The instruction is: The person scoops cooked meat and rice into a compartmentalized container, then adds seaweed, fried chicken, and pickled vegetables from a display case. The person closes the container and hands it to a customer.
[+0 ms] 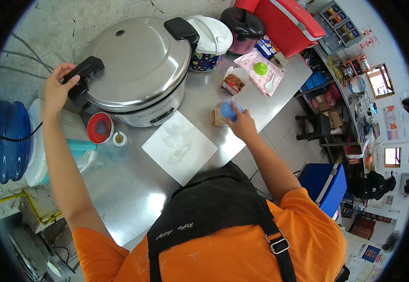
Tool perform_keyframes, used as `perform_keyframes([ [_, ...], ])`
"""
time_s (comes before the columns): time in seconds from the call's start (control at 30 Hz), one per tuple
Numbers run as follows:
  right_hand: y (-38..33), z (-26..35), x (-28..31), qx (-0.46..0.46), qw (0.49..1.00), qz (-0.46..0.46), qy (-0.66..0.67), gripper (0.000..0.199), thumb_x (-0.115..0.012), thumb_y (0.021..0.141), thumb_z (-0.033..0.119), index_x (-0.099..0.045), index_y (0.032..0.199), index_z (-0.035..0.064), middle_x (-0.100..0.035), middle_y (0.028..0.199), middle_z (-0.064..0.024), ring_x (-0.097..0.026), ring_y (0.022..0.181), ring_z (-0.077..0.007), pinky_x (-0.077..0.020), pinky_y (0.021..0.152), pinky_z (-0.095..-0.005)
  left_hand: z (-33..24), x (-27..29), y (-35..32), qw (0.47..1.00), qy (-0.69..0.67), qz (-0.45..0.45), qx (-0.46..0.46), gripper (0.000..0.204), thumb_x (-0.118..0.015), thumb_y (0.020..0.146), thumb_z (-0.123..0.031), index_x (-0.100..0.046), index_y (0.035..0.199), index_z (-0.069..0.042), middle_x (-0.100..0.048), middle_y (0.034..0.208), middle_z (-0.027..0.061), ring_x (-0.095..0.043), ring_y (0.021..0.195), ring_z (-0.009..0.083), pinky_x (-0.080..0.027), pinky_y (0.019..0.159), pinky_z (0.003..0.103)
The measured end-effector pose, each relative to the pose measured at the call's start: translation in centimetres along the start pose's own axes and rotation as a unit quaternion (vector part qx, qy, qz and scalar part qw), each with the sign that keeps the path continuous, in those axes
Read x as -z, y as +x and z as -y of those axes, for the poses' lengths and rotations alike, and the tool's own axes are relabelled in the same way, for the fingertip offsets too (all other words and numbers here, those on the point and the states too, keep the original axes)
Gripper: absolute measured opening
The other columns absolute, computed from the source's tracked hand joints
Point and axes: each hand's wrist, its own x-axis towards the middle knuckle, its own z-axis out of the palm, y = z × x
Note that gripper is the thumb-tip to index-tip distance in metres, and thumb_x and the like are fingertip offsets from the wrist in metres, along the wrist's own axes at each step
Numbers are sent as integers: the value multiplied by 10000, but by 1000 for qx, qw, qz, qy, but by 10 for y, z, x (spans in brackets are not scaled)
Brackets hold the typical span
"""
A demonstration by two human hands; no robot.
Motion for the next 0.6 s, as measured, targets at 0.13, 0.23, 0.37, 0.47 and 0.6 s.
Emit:
perform_keyframes([
  [0.13,-5,1,2,-2,1000,13,-10,911,-607,975,49,-298,1770,370,-649,1263,-321,-746,1028,-527,-624,921,-590,21,-31,-32,989,-120,-81,-2,585,-841,987,-78,-601,1521,-57,-721,1418,120,-668,1288,198,-513,1122,343],
  [0.23,-2,-5,38,14,999,18,-29,922,-562,975,-15,-304,1771,372,-685,1153,-306,-752,994,-515,-618,909,-588,21,-51,-54,982,-116,-146,-37,739,-844,996,-108,-484,1641,-72,-647,1532,163,-627,1371,245,-490,1179,370],
  [0.37,15,3,62,44,988,78,-129,685,-543,1066,80,-465,1706,311,-784,1141,-262,-768,1006,-470,-604,893,-573,21,-69,-70,957,-162,-233,62,881,-869,994,-159,-358,1707,-80,-562,1605,236,-574,1448,279,-443,1236,406],
  [0.47,34,25,40,94,966,136,-198,486,-511,1104,146,-610,1578,197,-801,1171,-227,-793,1054,-429,-628,922,-546,24,-81,-79,923,-239,-273,130,908,-877,990,-167,-328,1707,-73,-520,1633,252,-556,1467,284,-432,1244,430],
  [0.6,57,20,38,107,954,128,-247,392,-474,1133,159,-684,1463,127,-810,1169,-203,-802,1092,-403,-645,924,-535,34,-112,-140,941,-134,-307,47,820,-849,987,-97,-378,1656,-39,-627,1495,183,-608,1377,257,-491,1175,408],
])
